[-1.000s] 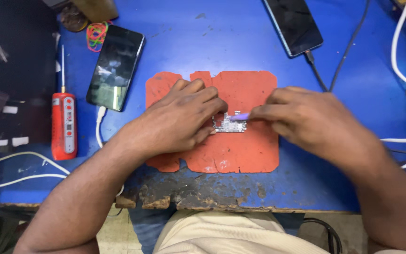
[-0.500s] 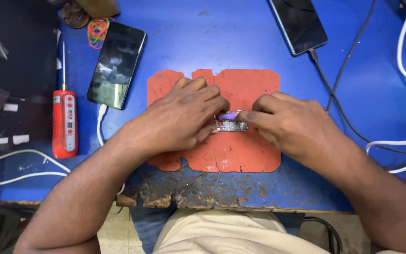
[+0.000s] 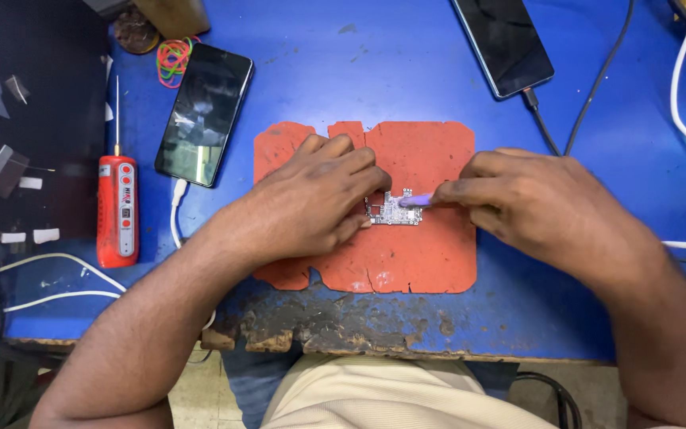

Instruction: The person uses a purple tool to scrape and clean a small circuit board placed on a red mat. They then pick up a light green smartphone, connect a black USB cable to its charging port, and wipe the phone's back with a black cloth.

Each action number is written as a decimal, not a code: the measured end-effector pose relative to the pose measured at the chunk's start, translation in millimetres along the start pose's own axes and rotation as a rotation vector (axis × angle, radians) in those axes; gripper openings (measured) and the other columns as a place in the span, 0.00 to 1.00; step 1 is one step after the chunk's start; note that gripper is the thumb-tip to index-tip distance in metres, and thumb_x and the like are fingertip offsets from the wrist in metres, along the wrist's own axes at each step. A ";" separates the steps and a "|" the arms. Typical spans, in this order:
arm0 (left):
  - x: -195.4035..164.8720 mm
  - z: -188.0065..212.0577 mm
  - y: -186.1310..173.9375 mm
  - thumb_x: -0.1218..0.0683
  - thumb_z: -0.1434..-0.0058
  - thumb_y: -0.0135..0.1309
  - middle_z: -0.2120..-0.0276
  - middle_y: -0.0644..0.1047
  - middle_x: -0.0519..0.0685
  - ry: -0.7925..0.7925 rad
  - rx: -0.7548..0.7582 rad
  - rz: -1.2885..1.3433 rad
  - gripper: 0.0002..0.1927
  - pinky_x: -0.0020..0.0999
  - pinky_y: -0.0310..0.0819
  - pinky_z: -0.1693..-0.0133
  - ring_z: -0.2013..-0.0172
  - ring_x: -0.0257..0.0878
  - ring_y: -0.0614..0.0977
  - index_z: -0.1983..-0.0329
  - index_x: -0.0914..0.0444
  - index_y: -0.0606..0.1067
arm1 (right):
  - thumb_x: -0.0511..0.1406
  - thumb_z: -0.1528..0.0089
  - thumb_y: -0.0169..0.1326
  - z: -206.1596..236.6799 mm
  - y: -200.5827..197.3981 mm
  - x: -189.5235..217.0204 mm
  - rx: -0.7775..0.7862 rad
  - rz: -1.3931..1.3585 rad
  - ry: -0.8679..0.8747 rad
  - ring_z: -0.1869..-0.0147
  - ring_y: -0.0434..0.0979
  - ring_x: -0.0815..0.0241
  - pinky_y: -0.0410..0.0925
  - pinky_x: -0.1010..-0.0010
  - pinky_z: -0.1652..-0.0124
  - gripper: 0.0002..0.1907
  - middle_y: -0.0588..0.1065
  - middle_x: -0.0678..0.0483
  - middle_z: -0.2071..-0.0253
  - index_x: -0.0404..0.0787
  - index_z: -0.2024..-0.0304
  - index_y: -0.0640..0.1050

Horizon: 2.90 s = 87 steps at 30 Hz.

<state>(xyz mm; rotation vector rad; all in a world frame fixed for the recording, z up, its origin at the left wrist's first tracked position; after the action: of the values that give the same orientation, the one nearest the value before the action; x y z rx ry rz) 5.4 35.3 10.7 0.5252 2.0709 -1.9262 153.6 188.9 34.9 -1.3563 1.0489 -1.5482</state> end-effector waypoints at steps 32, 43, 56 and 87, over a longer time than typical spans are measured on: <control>-0.6 -0.2 -1.6 0.56 0.49 0.62 0.58 0.74 0.49 0.017 -0.018 0.020 0.21 0.47 0.64 0.51 0.53 0.47 0.73 0.51 0.61 0.76 | 0.34 0.45 0.59 1.0 2.4 3.3 -0.042 -0.018 -0.074 0.56 0.79 0.51 0.72 0.59 0.63 0.17 0.78 0.55 0.62 0.48 0.53 0.84; -0.8 -0.7 -0.4 0.55 0.49 0.63 0.58 0.74 0.48 0.012 -0.010 0.019 0.21 0.47 0.65 0.51 0.53 0.47 0.73 0.51 0.61 0.76 | 0.33 0.45 0.58 0.5 3.2 5.4 -0.014 -0.046 -0.065 0.55 0.79 0.51 0.71 0.58 0.64 0.18 0.78 0.55 0.61 0.48 0.52 0.83; -0.2 -0.6 -0.8 0.55 0.50 0.63 0.58 0.74 0.49 -0.001 0.003 0.022 0.22 0.46 0.65 0.51 0.53 0.47 0.73 0.51 0.62 0.76 | 0.37 0.45 0.60 1.0 2.6 1.2 0.008 0.017 0.001 0.55 0.79 0.53 0.72 0.58 0.64 0.18 0.79 0.58 0.61 0.54 0.52 0.84; -0.6 0.4 0.0 0.56 0.48 0.62 0.58 0.74 0.48 -0.021 0.011 0.035 0.20 0.45 0.65 0.51 0.53 0.46 0.73 0.51 0.61 0.76 | 0.33 0.48 0.59 -3.1 -5.1 11.4 -0.024 -0.009 -0.036 0.57 0.79 0.54 0.73 0.59 0.61 0.18 0.79 0.58 0.62 0.51 0.55 0.84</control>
<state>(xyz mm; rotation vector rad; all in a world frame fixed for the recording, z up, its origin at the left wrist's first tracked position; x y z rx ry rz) 6.0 34.9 10.9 0.5379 2.0261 -1.9159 149.2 180.0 43.2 -1.4018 1.0435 -1.5162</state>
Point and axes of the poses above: each hand's wrist, its own z-axis away from the middle knuckle, its own y-axis out of the palm, x = y × z, the point moved 4 cm from there along -z, towards the middle knuckle
